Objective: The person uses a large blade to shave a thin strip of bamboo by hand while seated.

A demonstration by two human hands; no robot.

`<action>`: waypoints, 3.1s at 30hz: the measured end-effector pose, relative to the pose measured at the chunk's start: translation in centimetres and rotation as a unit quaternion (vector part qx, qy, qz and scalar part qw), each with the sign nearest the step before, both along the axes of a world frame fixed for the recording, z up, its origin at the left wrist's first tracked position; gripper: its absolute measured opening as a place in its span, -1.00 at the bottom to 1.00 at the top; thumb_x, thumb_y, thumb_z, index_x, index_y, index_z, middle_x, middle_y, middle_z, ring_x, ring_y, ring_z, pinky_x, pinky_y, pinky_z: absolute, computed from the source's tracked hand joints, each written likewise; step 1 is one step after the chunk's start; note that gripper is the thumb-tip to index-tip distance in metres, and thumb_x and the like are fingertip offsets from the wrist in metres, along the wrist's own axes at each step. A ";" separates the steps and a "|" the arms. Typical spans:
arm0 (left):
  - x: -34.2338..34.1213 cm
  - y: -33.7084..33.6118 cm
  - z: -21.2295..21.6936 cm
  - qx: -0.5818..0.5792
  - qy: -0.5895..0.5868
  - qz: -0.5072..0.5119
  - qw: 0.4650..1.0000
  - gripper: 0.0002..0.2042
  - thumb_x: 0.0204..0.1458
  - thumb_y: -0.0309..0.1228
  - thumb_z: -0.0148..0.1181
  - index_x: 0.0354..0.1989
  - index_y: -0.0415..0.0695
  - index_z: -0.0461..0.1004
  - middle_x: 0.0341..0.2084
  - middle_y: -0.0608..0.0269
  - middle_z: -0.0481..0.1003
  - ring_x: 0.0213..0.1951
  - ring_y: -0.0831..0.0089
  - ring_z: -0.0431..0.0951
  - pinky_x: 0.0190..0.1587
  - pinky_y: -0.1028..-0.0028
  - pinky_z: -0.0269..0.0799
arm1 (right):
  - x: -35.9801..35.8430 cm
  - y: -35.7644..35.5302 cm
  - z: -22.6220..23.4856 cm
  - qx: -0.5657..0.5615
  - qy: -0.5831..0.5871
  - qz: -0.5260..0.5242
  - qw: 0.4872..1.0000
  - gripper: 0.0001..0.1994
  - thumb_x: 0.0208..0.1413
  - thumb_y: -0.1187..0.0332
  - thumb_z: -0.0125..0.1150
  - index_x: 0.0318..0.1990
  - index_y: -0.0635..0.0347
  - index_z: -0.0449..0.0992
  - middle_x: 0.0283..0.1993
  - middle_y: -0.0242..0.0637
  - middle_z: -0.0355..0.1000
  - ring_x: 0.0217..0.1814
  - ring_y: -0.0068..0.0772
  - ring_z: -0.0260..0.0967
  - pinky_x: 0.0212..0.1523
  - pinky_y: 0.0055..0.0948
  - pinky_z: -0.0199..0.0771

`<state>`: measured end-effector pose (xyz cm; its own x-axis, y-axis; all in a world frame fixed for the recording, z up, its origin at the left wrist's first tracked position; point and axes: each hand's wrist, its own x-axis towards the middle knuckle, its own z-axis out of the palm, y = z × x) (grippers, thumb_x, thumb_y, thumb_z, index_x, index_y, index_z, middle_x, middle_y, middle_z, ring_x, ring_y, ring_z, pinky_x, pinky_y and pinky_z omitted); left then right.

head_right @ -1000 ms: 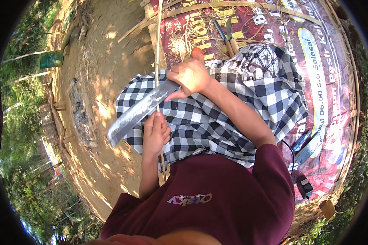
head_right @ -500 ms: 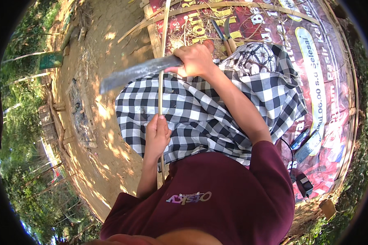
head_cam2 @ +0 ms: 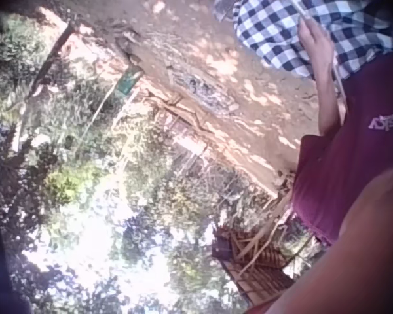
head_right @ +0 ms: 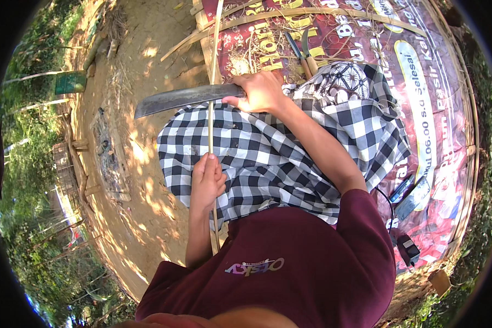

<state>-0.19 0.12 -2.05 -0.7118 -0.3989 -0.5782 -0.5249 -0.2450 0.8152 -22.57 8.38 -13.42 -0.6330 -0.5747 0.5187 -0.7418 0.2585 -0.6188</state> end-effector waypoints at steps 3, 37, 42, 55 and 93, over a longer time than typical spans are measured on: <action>-0.5 -0.4 -0.1 -0.012 0.018 -0.001 1.000 -0.68 0.35 -0.21 -0.20 -0.49 -0.02 0.12 -0.75 0.54 -0.02 -0.77 0.78 -0.08 -0.79 0.65 -0.22 | 1.9 -0.3 1.3 0.017 0.038 0.088 0.995 -0.38 -0.16 -0.34 0.23 -0.52 0.15 0.48 -0.65 -0.24 0.41 -0.64 -0.11 0.43 -0.62 -0.23 0.37; 0.4 0.0 -0.5 -0.039 0.019 -0.021 0.999 -0.69 0.35 -0.24 -0.18 -0.49 -0.03 0.12 -0.74 0.53 0.00 -0.78 0.79 -0.06 -0.79 0.65 -0.20 | -0.8 -0.3 -0.5 -0.044 0.020 0.019 0.999 -0.45 -0.16 -0.25 0.28 -0.56 0.13 0.44 -0.67 -0.25 0.34 -0.63 -0.11 0.39 -0.60 -0.21 0.32; 0.9 0.1 -1.1 -0.082 0.028 -0.051 0.995 -0.69 0.35 -0.25 -0.19 -0.49 -0.04 0.12 -0.75 0.54 0.00 -0.78 0.79 -0.06 -0.79 0.65 -0.20 | -0.6 -0.2 0.5 -0.099 0.126 0.143 0.977 -0.46 -0.28 -0.27 0.34 -0.52 0.06 0.46 -0.67 -0.35 0.33 -0.61 -0.20 0.42 -0.60 -0.20 0.31; 0.7 0.6 -1.0 -0.077 0.028 -0.059 0.995 -0.69 0.35 -0.24 -0.19 -0.49 -0.04 0.11 -0.74 0.53 0.00 -0.78 0.79 -0.06 -0.80 0.65 -0.20 | -2.0 0.5 -1.1 -0.103 0.095 0.134 0.981 -0.51 -0.20 -0.12 0.34 -0.52 0.18 0.43 -0.63 -0.22 0.32 -0.58 -0.07 0.37 -0.55 -0.19 0.29; 2.0 0.3 -1.6 -0.108 0.016 -0.066 0.992 -0.71 0.31 -0.35 -0.15 -0.48 -0.20 0.21 -0.78 0.40 0.18 -0.73 0.68 0.19 -0.69 0.52 0.11 | -3.6 -0.6 -3.4 -0.027 -0.037 -0.103 0.994 -0.50 -0.04 -0.16 0.24 -0.60 0.14 0.42 -0.67 -0.20 0.35 -0.63 -0.13 0.39 -0.54 -0.21 0.36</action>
<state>1.81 0.43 -3.69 -0.7829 -0.4128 -0.4656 -0.5136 0.0063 0.8580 -26.14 7.75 -16.77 -0.7720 -0.4020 0.4924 -0.6282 0.3647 -0.6872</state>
